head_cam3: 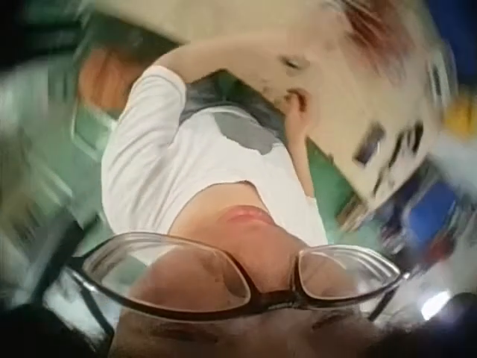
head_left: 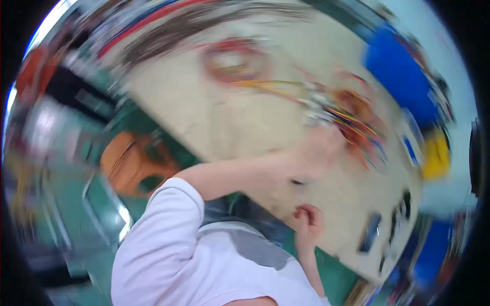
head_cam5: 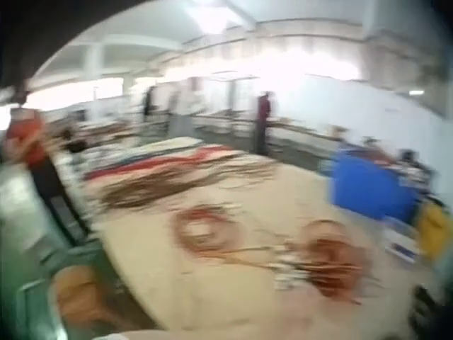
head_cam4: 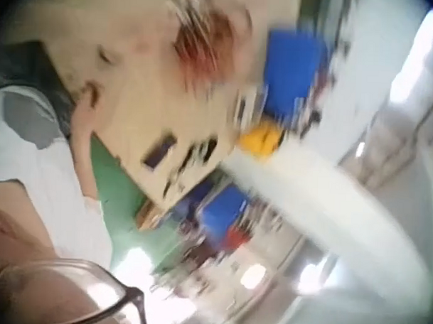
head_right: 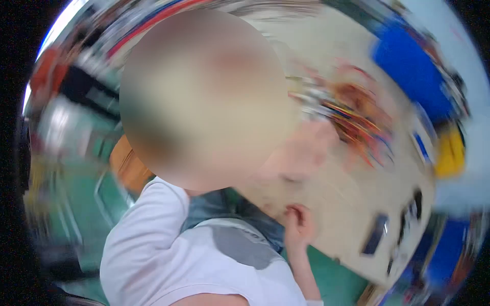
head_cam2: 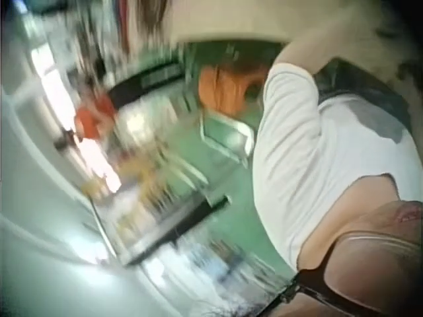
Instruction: Apply electrical tape to specific sections of wire harness assemblies.
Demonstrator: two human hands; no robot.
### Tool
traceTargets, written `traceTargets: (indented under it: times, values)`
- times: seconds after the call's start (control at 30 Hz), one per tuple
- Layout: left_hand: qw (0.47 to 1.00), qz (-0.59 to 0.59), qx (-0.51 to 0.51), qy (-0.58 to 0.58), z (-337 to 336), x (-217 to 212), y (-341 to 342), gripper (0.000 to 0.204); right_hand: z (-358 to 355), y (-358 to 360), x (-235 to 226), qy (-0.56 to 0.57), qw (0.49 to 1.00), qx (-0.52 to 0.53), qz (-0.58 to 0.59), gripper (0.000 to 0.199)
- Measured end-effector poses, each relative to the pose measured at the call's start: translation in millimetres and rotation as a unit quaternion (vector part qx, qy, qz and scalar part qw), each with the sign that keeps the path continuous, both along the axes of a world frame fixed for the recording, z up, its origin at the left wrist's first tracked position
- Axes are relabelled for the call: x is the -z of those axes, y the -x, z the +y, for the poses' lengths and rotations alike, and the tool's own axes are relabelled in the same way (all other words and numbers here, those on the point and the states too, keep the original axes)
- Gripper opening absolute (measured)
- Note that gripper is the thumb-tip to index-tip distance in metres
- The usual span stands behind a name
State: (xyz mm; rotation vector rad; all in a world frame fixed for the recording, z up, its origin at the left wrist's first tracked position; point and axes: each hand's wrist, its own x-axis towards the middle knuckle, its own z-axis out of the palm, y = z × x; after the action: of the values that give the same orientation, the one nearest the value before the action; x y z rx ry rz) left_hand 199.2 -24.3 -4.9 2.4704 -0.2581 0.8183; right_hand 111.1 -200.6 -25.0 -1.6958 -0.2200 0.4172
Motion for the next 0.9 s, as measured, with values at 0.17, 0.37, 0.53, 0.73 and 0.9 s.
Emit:
traceTargets:
  times: [0.17, 0.37, 0.53, 0.73, 0.9]
  values:
    - [0.966, -0.070, -0.200, 0.148, 84.7, 54.3, 186.1, 0.035, 35.9, 3.7, -23.5, 0.040, 0.994, -0.083, -0.050, 0.009]
    - [0.779, 0.231, -0.581, -0.033, 254.6, 187.5, 375.7, 0.058, 99.0, 19.7, -27.5, 0.093, 0.982, -0.163, -0.024, 0.008]
    - [0.585, 0.552, -0.537, -0.253, 365.0, 219.4, 356.0, 0.061, 115.8, 32.7, -29.7, 0.139, 0.972, -0.185, 0.030, 0.007]
    - [0.658, 0.554, -0.492, -0.135, 427.5, 272.4, 369.4, 0.023, 137.7, 41.7, -33.1, 0.173, 0.971, -0.163, 0.018, 0.007]
    - [0.736, 0.443, -0.509, 0.052, 390.3, 234.4, 392.8, 0.020, 153.5, 50.0, -31.9, 0.159, 0.969, -0.185, 0.044, 0.005]
